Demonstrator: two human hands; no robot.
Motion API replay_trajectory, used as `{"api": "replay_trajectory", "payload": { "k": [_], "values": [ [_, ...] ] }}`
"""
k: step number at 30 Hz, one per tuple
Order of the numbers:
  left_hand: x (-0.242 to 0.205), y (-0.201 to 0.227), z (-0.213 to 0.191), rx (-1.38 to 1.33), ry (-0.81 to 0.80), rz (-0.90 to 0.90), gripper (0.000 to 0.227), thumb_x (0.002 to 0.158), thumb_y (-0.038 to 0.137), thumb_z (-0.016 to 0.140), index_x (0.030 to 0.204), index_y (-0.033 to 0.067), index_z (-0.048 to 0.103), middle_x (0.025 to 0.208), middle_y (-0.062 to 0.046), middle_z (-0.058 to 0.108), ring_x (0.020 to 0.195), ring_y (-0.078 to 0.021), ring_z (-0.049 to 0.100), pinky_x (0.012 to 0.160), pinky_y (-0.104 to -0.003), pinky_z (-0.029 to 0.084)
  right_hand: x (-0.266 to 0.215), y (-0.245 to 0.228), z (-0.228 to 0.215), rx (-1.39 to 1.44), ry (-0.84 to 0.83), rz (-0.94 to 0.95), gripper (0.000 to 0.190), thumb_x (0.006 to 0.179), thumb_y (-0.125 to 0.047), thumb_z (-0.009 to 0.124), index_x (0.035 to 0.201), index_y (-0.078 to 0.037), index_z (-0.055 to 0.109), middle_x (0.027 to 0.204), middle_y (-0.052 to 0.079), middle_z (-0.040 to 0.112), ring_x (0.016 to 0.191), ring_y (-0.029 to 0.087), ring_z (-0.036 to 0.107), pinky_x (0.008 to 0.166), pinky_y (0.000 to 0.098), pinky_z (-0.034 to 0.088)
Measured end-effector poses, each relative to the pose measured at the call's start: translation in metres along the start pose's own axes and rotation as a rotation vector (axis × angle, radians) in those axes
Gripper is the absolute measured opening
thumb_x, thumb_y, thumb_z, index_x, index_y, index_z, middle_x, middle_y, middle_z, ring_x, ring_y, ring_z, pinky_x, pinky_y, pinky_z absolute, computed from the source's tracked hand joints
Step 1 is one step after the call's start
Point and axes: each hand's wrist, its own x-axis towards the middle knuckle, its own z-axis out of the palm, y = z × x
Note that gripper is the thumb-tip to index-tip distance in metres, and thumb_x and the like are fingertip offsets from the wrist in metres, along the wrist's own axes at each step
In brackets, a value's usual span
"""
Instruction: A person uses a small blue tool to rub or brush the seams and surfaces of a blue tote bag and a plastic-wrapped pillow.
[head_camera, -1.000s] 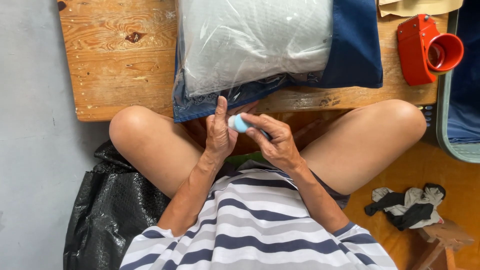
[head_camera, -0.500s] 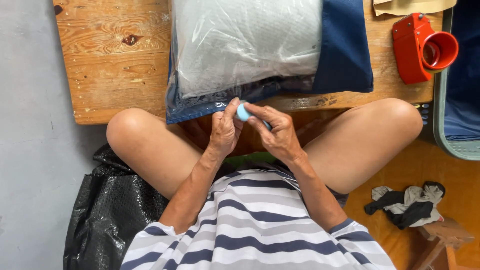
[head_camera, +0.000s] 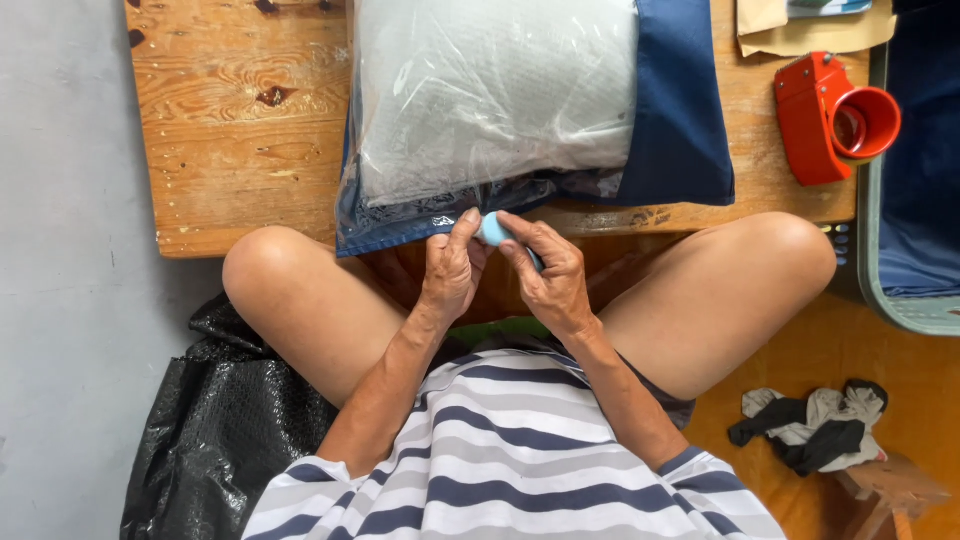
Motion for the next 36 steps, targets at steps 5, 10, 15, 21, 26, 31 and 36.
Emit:
{"api": "replay_trajectory", "payload": {
  "k": [5,10,15,21,26,31,36],
  "values": [
    [-0.027,0.054,0.073,-0.047,-0.062,-0.018,0.027,0.106,0.013,0.053,0.110,-0.0055,0.072,0.110,-0.022,0.074,0.109,-0.0363,0.071,0.107,-0.055,0.050,0.010,0.026,-0.027,-0.109,0.200,-0.016,0.028,0.104,-0.010,0.064,0.131,-0.006,0.071,0.113,0.018,0.074,0.109,0.030,0.070,0.092,0.0429,0.055],
    [-0.014,0.031,0.049,-0.055,-0.061,-0.022,0.027,0.105,0.013,0.054,0.110,-0.0056,0.072,0.108,-0.022,0.075,0.107,-0.0359,0.072,0.105,-0.055,0.052,0.005,0.008,-0.008,-0.014,0.118,0.004,0.028,0.099,-0.008,0.068,0.127,-0.007,0.074,0.108,0.017,0.075,0.108,0.031,0.071,0.091,0.0442,0.056],
    [-0.015,0.037,0.046,-0.039,-0.033,-0.024,0.028,0.106,0.017,0.052,0.112,-0.0022,0.072,0.109,-0.022,0.075,0.107,-0.0353,0.072,0.106,-0.055,0.052,0.002,0.004,-0.011,-0.065,0.137,-0.035,0.028,0.097,-0.011,0.071,0.125,-0.010,0.076,0.105,0.016,0.077,0.104,0.032,0.073,0.087,0.0428,0.057],
    [-0.029,0.064,0.094,-0.066,-0.035,-0.014,0.034,0.108,0.024,0.054,0.111,-0.0044,0.074,0.113,-0.022,0.074,0.112,-0.0389,0.070,0.108,-0.057,0.048,0.007,0.019,-0.036,-0.183,0.287,-0.087,0.028,0.103,-0.010,0.064,0.130,-0.005,0.071,0.107,0.019,0.074,0.102,0.036,0.072,0.088,0.0451,0.056],
    [0.004,0.008,0.051,-0.023,0.004,-0.055,0.028,0.105,0.019,0.060,0.104,-0.0049,0.075,0.102,-0.021,0.077,0.092,-0.0300,0.077,0.091,-0.048,0.062,0.004,-0.001,-0.007,-0.127,0.189,-0.102,0.027,0.097,-0.015,0.071,0.124,-0.012,0.076,0.097,0.011,0.075,0.094,0.032,0.075,0.081,0.0406,0.058],
    [-0.004,0.017,0.062,-0.015,-0.052,-0.041,0.033,0.106,0.020,0.057,0.113,-0.0094,0.071,0.110,-0.026,0.073,0.109,-0.0402,0.070,0.105,-0.058,0.051,0.003,0.021,-0.033,-0.249,0.289,-0.099,0.026,0.101,-0.015,0.068,0.125,-0.007,0.074,0.100,0.015,0.074,0.094,0.034,0.073,0.081,0.0425,0.057],
    [0.014,-0.007,0.037,0.004,-0.059,-0.042,0.032,0.107,0.021,0.054,0.115,-0.0060,0.071,0.109,-0.024,0.074,0.099,-0.0340,0.075,0.099,-0.052,0.058,0.003,0.011,-0.010,-0.183,0.194,-0.117,0.028,0.096,-0.017,0.073,0.124,-0.014,0.076,0.090,0.010,0.073,0.087,0.032,0.074,0.075,0.0393,0.058]
  ]
}}
